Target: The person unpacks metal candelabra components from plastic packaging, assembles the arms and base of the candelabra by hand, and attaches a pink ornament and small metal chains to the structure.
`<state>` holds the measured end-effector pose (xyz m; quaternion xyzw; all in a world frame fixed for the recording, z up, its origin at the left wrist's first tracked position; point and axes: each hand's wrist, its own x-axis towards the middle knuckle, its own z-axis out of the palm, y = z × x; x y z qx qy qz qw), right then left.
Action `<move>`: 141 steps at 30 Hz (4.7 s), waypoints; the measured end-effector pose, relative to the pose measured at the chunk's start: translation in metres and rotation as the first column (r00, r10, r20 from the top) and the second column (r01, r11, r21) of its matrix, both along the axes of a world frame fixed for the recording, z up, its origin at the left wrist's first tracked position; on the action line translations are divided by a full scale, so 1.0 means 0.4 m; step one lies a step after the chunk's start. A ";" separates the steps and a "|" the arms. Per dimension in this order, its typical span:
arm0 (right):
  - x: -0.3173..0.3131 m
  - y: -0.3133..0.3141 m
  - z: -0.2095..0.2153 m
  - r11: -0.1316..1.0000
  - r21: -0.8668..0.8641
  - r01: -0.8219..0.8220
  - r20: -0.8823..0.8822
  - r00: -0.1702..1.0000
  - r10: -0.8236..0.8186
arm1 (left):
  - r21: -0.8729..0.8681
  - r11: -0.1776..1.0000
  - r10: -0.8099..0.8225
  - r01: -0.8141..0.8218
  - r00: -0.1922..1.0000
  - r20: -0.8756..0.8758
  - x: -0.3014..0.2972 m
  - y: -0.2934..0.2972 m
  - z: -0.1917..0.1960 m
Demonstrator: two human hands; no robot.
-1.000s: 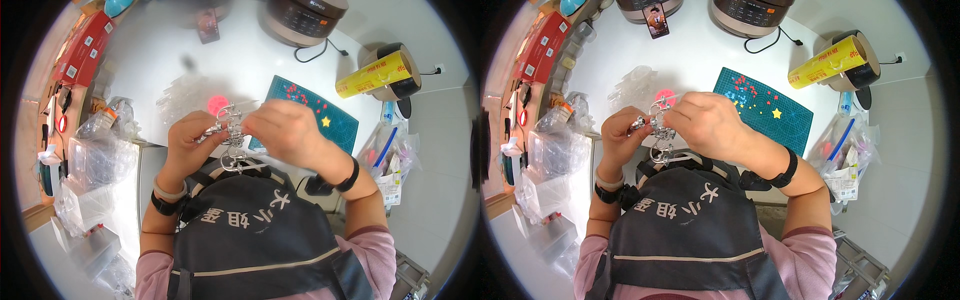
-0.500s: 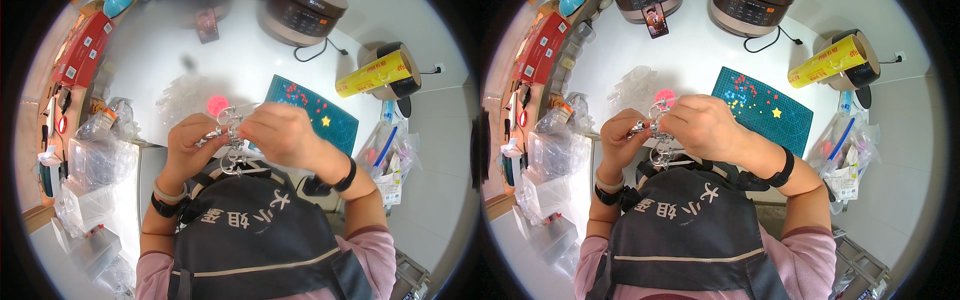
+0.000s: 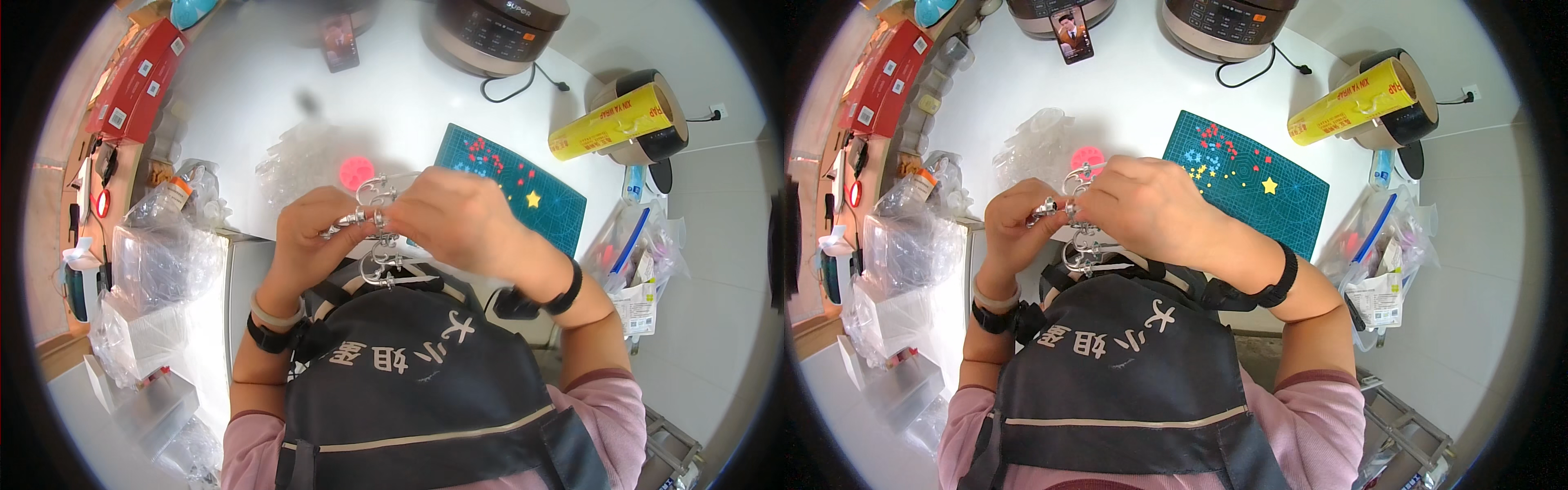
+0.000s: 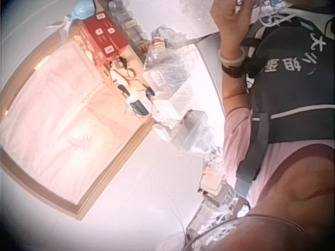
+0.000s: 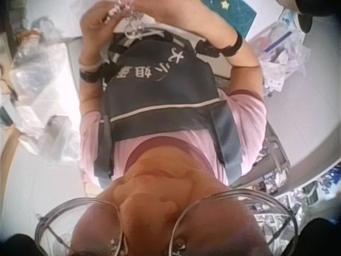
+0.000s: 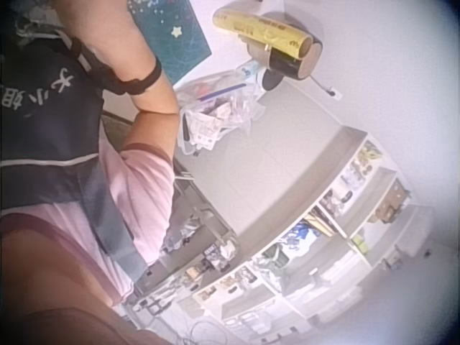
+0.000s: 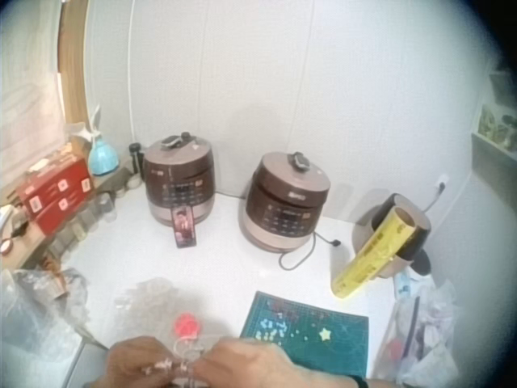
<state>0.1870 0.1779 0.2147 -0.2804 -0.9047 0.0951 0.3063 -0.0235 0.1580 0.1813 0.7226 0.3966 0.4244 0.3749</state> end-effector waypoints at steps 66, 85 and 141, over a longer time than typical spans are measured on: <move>0.187 0.053 -0.589 -0.282 -0.728 -0.625 -0.113 0.516 -0.849 | -0.716 0.637 0.581 0.286 0.432 0.690 -0.116 0.026 -0.310; -0.017 0.102 -0.579 -0.077 -0.684 -0.725 -0.140 0.234 -0.962 | -0.750 0.448 0.636 0.487 0.416 0.650 0.060 0.014 -0.261; -0.028 0.060 -0.431 0.201 -0.950 -0.238 -0.309 0.642 -0.702 | -0.525 0.447 0.643 0.724 0.148 0.752 -0.025 0.059 -0.390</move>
